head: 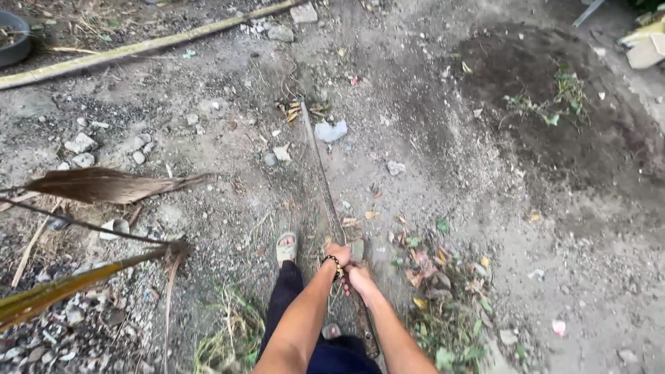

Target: Using a rake to gather yard debris, leaves, and twigs into a pile on the ground.

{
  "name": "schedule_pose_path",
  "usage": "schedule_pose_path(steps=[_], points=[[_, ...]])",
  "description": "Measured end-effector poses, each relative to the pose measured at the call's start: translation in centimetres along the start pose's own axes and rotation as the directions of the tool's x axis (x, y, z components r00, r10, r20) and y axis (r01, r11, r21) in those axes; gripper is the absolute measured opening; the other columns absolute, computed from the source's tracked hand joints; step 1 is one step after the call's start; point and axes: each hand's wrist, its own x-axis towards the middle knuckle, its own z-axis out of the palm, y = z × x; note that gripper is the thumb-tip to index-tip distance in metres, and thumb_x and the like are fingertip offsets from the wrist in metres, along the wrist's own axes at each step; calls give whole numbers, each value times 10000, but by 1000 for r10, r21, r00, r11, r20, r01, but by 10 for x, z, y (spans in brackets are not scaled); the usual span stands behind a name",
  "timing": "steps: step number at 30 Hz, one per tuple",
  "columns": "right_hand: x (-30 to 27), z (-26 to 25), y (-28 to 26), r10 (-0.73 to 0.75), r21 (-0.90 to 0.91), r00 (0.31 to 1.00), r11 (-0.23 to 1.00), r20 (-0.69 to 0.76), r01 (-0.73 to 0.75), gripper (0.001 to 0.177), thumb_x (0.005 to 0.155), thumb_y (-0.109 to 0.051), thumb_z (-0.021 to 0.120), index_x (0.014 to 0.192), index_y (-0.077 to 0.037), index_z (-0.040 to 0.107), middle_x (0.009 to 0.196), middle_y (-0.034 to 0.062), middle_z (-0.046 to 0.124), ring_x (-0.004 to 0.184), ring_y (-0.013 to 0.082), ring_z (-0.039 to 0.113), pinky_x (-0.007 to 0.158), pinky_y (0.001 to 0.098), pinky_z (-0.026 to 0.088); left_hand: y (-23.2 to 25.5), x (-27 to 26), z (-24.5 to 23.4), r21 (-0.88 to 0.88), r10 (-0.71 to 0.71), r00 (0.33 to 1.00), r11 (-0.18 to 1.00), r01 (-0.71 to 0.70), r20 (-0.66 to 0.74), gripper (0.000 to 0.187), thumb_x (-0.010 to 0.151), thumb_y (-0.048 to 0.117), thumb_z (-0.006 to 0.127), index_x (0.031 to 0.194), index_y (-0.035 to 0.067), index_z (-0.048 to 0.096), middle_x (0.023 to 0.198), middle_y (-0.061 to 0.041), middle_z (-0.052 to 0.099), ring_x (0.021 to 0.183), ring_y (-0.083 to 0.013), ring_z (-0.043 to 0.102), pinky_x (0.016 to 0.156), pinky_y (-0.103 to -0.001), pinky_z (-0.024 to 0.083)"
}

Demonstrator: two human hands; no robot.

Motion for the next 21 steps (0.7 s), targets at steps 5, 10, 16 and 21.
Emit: schedule_pose_path(steps=[5,10,16,21], points=[[-95,-31,35,35,21,997,999,67,-37,258,1051,-168,447,1190,2,583,602,54,521,430,151,467,349,281,408,-34,-63,41,-156,-145,988,976,151,51,247,915,157,512,844,57,728,865,-95,746,800,-203,705,745,-319,564],[-143,-49,65,139,71,987,987,85,-146,184,1066,-113,448,1127,-21,595,680,55,550,487,136,477,386,250,419,-34,-120,55,-176,-214,966,955,238,143,208,808,-4,558,663,98,668,832,-50,636,791,-155,587,863,-400,526],[-171,-67,103,69,-148,998,987,-8,-70,188,1079,-109,429,1064,-16,592,652,68,562,417,166,516,325,295,486,-65,-130,105,-323,-337,941,896,306,-43,544,1057,506,460,803,68,661,583,-5,614,466,-141,599,454,-272,495],[-199,-68,106,122,-284,992,951,-26,-124,353,1091,-32,350,1423,-55,466,693,73,617,431,144,523,338,220,477,-85,-146,117,-243,-300,943,935,260,-147,679,1069,489,295,846,-11,696,644,-120,673,664,-269,648,696,-428,495]])
